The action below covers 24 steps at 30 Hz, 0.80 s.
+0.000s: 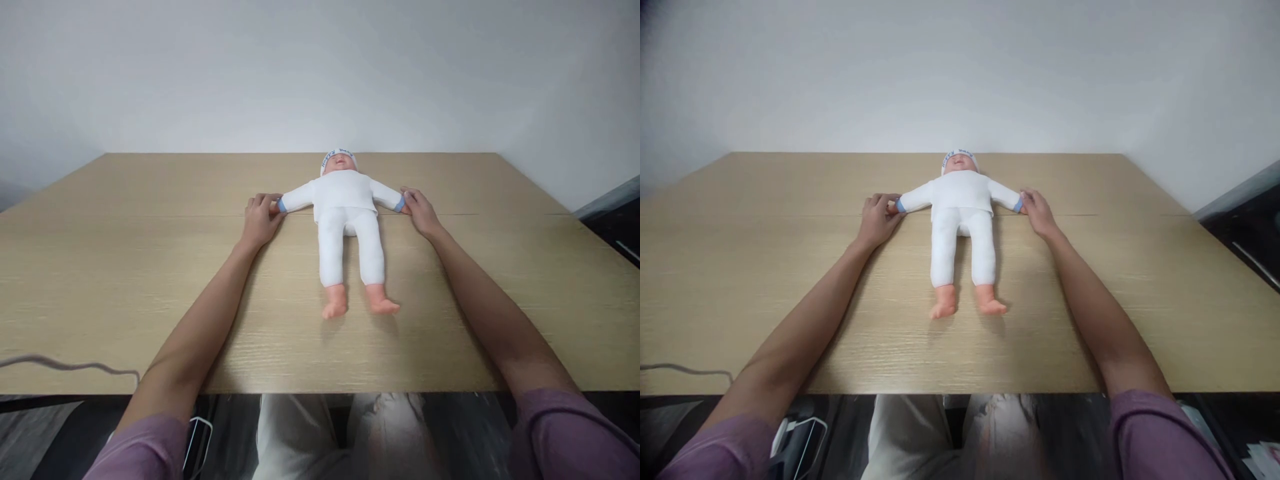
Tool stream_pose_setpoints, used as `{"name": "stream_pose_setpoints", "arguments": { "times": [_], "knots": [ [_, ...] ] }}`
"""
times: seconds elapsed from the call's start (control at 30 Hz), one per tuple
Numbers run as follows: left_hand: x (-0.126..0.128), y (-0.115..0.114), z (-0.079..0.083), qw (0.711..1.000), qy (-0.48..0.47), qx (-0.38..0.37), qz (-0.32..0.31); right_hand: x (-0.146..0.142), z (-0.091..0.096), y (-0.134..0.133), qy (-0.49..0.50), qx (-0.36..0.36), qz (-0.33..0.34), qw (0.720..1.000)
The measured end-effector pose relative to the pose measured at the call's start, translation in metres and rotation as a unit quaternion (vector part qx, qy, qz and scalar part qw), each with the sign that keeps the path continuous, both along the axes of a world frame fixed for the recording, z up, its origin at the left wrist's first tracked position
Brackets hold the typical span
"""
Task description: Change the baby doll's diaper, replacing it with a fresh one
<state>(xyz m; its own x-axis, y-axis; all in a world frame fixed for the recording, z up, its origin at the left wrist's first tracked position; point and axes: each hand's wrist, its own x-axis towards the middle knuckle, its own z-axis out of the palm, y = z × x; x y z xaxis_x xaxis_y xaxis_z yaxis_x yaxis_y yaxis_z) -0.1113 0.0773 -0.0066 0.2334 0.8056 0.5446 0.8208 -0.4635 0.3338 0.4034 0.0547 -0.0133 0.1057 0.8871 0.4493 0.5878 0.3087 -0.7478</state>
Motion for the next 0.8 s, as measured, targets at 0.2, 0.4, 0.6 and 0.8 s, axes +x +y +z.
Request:
{"name": "stream_pose_setpoints", "arguments": {
  "times": [0.2, 0.4, 0.6, 0.8],
  "knots": [
    [0.000, -0.001, 0.002, 1.000, -0.008, -0.013, 0.002, 0.003, -0.003, 0.004, -0.006, 0.005, -0.094, 0.996],
    [-0.005, -0.009, 0.002, 0.997, -0.006, -0.056, 0.058, 0.012, -0.006, 0.002, -0.095, 0.014, -0.175, 0.980],
    [-0.011, -0.018, 0.001, 0.990, -0.024, -0.071, 0.123, 0.013, -0.009, -0.011, -0.128, 0.008, -0.191, 0.973],
    [-0.011, -0.029, 0.001, 0.989, -0.040, -0.068, 0.129, 0.007, -0.012, -0.032, -0.155, 0.012, -0.172, 0.973]
  ]
}}
